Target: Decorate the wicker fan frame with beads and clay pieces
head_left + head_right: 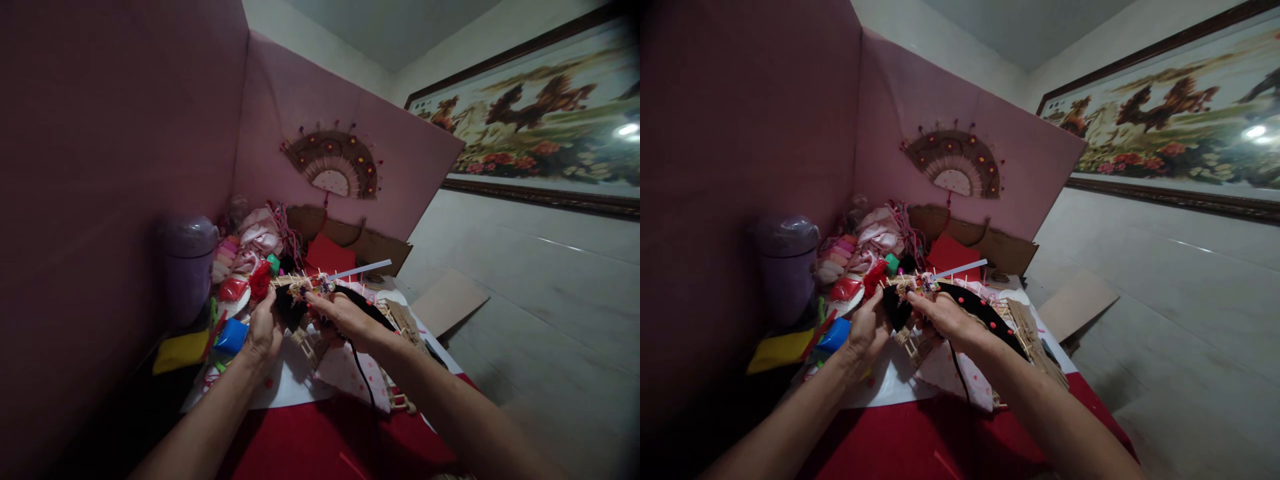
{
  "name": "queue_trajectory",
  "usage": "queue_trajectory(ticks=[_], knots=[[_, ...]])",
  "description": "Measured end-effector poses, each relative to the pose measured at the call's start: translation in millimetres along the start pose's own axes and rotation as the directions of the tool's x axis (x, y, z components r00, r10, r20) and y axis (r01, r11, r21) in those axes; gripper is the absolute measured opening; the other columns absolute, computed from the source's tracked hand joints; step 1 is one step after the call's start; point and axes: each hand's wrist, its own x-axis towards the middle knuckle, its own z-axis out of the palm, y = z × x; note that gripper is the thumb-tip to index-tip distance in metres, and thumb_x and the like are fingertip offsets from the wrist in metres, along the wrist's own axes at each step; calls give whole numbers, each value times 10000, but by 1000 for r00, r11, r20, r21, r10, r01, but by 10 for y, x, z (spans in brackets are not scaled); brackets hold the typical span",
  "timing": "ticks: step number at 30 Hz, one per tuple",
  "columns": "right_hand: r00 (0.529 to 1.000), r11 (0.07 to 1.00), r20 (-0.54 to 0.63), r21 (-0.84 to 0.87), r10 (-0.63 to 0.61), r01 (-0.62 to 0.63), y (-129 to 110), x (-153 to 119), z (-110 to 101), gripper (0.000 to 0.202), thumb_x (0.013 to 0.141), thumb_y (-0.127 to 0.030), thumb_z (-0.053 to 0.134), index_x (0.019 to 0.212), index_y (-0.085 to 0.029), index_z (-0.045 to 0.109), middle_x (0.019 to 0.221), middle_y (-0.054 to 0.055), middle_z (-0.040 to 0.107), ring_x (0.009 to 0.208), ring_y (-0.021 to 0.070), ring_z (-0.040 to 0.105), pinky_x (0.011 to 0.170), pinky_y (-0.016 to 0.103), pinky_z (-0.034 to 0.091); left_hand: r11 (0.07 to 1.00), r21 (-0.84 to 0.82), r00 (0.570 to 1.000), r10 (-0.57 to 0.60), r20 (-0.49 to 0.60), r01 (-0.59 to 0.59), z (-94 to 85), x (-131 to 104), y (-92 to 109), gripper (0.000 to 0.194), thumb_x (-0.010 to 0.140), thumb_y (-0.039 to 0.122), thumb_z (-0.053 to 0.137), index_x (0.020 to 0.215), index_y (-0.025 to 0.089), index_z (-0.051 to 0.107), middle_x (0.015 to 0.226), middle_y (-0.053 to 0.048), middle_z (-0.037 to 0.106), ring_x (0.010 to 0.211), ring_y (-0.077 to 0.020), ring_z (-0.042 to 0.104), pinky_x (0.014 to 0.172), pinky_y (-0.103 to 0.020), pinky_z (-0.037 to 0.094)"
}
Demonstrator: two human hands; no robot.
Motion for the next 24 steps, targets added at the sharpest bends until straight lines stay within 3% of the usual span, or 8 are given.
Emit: queue_trajectory(ticks=[16, 24], knots=[[1000, 999, -7, -9, 31, -31, -3, 16, 13, 409, 820, -528, 522, 640, -166, 459, 499, -69, 444, 305, 23, 306, 281, 168, 211, 1000, 24, 1000, -5, 14, 4, 15, -17, 14, 328, 909, 261, 390, 1075, 99, 622, 968, -120, 708, 903, -219, 658, 824, -357, 523], [1000, 999, -14, -41, -12, 12, 32, 48, -1, 419, 823, -531, 513, 621, -168, 458, 501, -63, 446, 303, 30, 324, 268, 173, 238, 1000, -1, 1000, -19, 5, 19, 29, -31, 22, 325, 903, 252, 401, 1086, 99, 621, 987, -133, 702, 934, -231, 651, 812, -361, 529]])
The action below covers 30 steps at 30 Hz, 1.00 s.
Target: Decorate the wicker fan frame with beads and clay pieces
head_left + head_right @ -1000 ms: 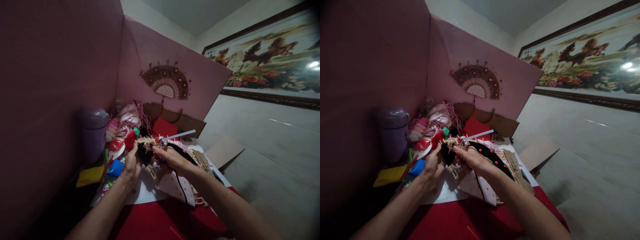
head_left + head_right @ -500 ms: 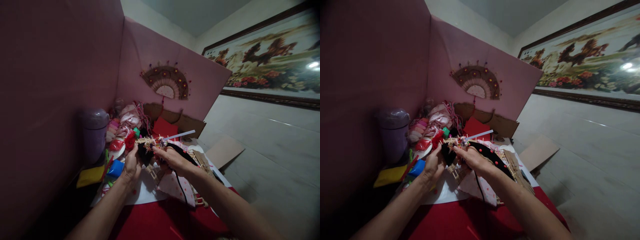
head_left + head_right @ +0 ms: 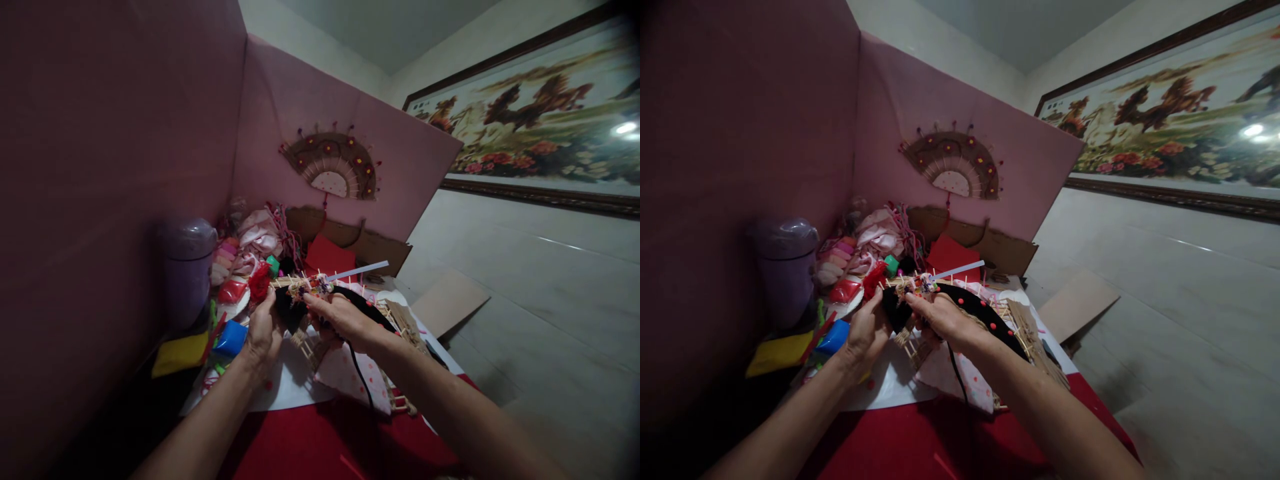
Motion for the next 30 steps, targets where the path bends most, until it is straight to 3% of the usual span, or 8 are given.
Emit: queue_trajectory(ticks=[14, 30], knots=[[999, 999, -10, 17, 47, -47, -44, -31, 23, 414, 813, -529, 528, 621, -171, 444, 485, -75, 414, 311, 23, 301, 284, 169, 209, 1000, -9, 1000, 6, 23, -6, -14, 35, -8, 334, 905, 267, 403, 1094, 99, 622, 955, -121, 711, 912, -225, 660, 836, -367, 523], [1000, 997, 3, 76, 6, -6, -5, -60, -7, 425, 805, -563, 521, 670, -162, 480, 524, -65, 434, 328, 26, 313, 296, 170, 210, 1000, 22, 1000, -3, 3, 3, 20, -8, 18, 331, 907, 255, 394, 1083, 82, 614, 952, -130, 709, 885, -223, 665, 822, -363, 522]])
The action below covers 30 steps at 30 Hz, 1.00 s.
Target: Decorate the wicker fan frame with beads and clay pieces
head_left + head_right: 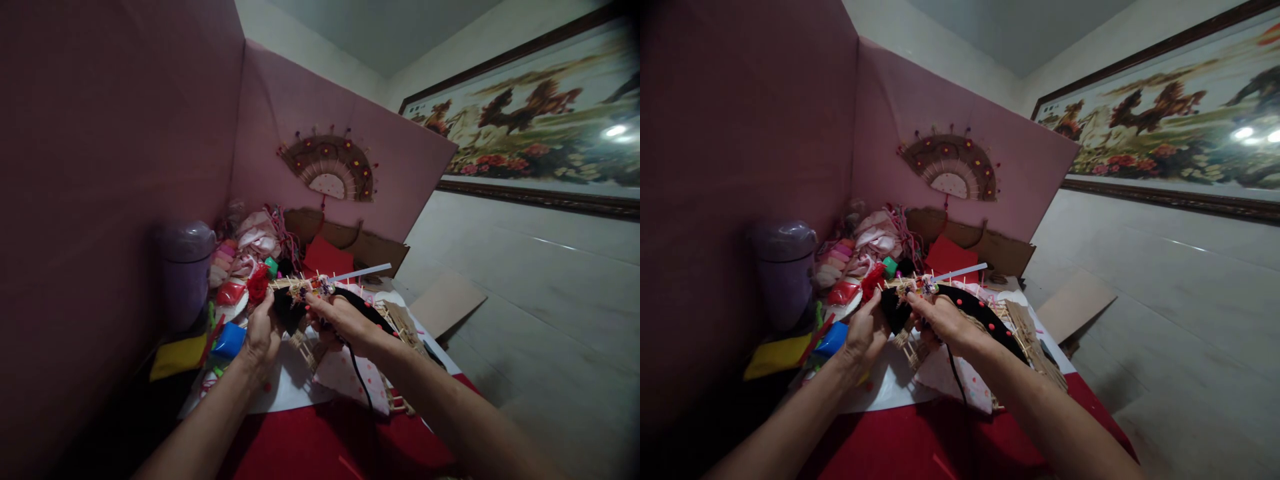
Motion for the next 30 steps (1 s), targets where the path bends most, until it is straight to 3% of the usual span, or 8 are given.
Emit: queue_trajectory(ticks=[11, 15, 21, 25, 27, 30], knots=[[1000, 998, -22, 56, -18, 20, -68, -62, 12, 443, 763, -588, 561, 708, -152, 509, 543, -65, 440, 336, 21, 309, 284, 160, 219, 1000, 6, 1000, -2, 0, 2, -48, 37, -24, 334, 902, 271, 406, 1091, 91, 615, 945, -119, 713, 867, -219, 666, 806, -347, 524], [995, 990, -36, 105, -92, 96, 27, -29, -18, 476, 738, -618, 573, 776, -144, 542, 584, -55, 477, 338, 19, 313, 281, 161, 232, 1000, 6, 1000, 17, 23, -17, -51, 45, -34, 329, 904, 273, 404, 1088, 116, 626, 902, -94, 720, 797, -191, 671, 763, -303, 525], [992, 959, 57, 269, -111, 92, 110, -48, -157, 486, 723, -622, 590, 807, -143, 569, 605, -37, 491, 364, 19, 295, 292, 151, 213, 999, 30, 1000, 13, 25, -14, -51, 38, -37, 367, 910, 281, 387, 1116, 74, 609, 928, -140, 709, 792, -215, 672, 715, -327, 537], [954, 893, -167, 340, -250, 294, 93, -254, -431, 399, 730, -552, 632, 858, -178, 581, 661, -27, 510, 404, 31, 333, 313, 151, 226, 1000, 30, 1000, 4, -30, -3, -56, 40, -28, 342, 910, 263, 395, 1098, 84, 616, 923, -128, 711, 822, -206, 673, 724, -310, 546], [904, 876, -304, 287, -301, 388, 158, -380, -677, 349, 740, -519, 638, 849, -192, 583, 693, -22, 529, 427, 36, 352, 332, 152, 248, 1000, 18, 999, 14, -50, -14, -63, 48, -29, 314, 906, 241, 406, 1076, 95, 627, 885, -110, 717, 811, -192, 676, 727, -291, 549], [839, 905, -456, 143, -299, 400, 396, -570, -1164, 357, 701, -511, 665, 817, -183, 585, 696, -14, 547, 438, 46, 361, 347, 166, 279, 999, 6, 999, 34, -40, -34, -70, 61, -30, 302, 907, 236, 409, 1046, 100, 640, 849, -98, 720, 781, -179, 679, 723, -275, 554]])
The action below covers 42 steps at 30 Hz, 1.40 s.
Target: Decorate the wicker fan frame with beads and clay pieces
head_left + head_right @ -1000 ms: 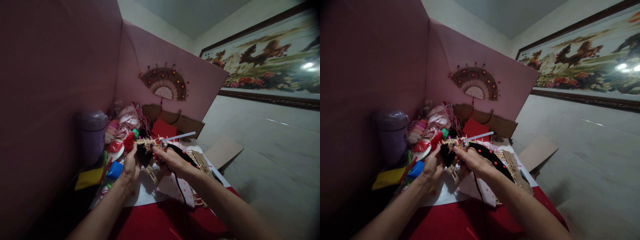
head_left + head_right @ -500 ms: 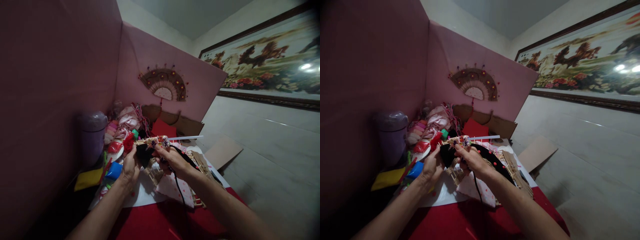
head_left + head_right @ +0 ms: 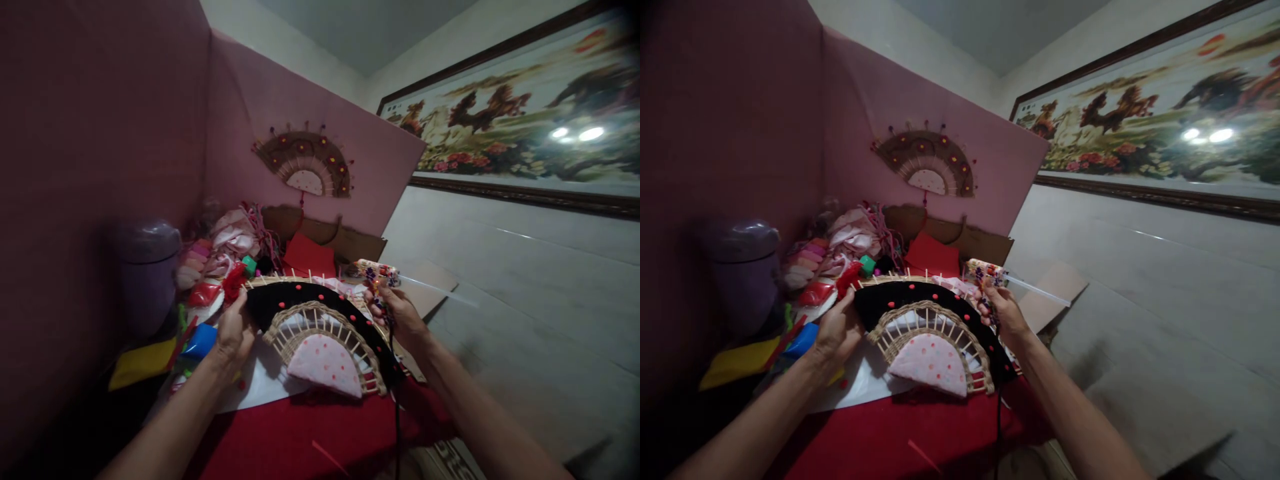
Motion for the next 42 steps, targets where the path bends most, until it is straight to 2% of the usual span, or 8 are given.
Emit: queue_trajectory(ticks=[5, 8, 11, 16, 35, 37, 39, 42], knots=[[979, 879, -201, -470, -15, -83, 274, -78, -1041, 345, 667, -459, 650, 837, -161, 610, 585, -17, 539, 484, 104, 460, 440, 212, 373, 1000, 18, 1000, 9, -7, -9, 31, 7, 23, 300, 916, 203, 375, 1012, 122, 648, 763, -62, 722, 733, -153, 680, 725, -255, 556], [987, 720, -140, -692, -72, -45, 432, -130, -1510, 364, 645, -381, 617, 938, -165, 632, 842, 59, 665, 779, 210, 605, 669, 293, 480, 999, 42, 1000, 0, -7, 0, 59, -10, 41, 316, 924, 214, 351, 995, 136, 648, 718, -49, 719, 720, -153, 679, 725, -260, 558], [995, 532, -100, -844, -18, -76, 566, -136, -1800, 421, 587, -289, 611, 987, -165, 649, 1005, 76, 677, 953, 276, 595, 845, 370, 455, 998, 64, 1000, -1, -6, 2, 78, -30, 58, 319, 925, 206, 339, 949, 114, 644, 702, -52, 713, 690, -155, 675, 712, -273, 563], [995, 484, -96, -869, 31, -99, 734, -41, -1996, 455, 547, -223, 614, 995, -159, 668, 1020, 78, 683, 991, 290, 585, 897, 388, 430, 998, 63, 999, 3, -39, -1, 92, -41, 72, 307, 920, 185, 343, 938, 114, 641, 725, -53, 707, 678, -151, 670, 663, -251, 561], [953, 591, -62, -772, 295, -233, 536, -110, -1953, 612, 493, -163, 599, 1105, -135, 617, 1155, 145, 632, 1091, 292, 574, 903, 378, 466, 997, 73, 999, 1, -35, 1, 59, -17, 46, 312, 917, 234, 367, 1013, 117, 640, 762, -70, 711, 701, -167, 672, 708, -289, 559], [968, 476, -118, -853, 220, -212, 435, -76, -1856, 491, 521, -170, 608, 1009, -152, 655, 1087, 141, 658, 1016, 312, 600, 857, 402, 480, 997, 81, 999, -8, -39, 11, 58, -19, 51, 309, 915, 238, 376, 1018, 110, 637, 760, -73, 709, 693, -165, 669, 690, -281, 555], [976, 283, -212, -940, -45, -191, 314, -29, -1600, 387, 559, -156, 606, 941, -148, 669, 1033, 164, 661, 965, 336, 602, 836, 440, 463, 996, 91, 999, 1, -42, 3, 56, -17, 56, 304, 912, 236, 386, 1016, 104, 639, 757, -73, 708, 685, -165, 666, 671, -275, 551], [907, 163, -28, -985, -421, 46, 150, -68, -855, 178, 769, -247, 527, 874, -200, 663, 964, 128, 665, 887, 287, 607, 786, 415, 446, 996, 90, 999, 9, -52, -5, 50, -8, 58, 291, 903, 220, 407, 1004, 100, 651, 732, -68, 708, 656, -162, 656, 645, -262, 541]])
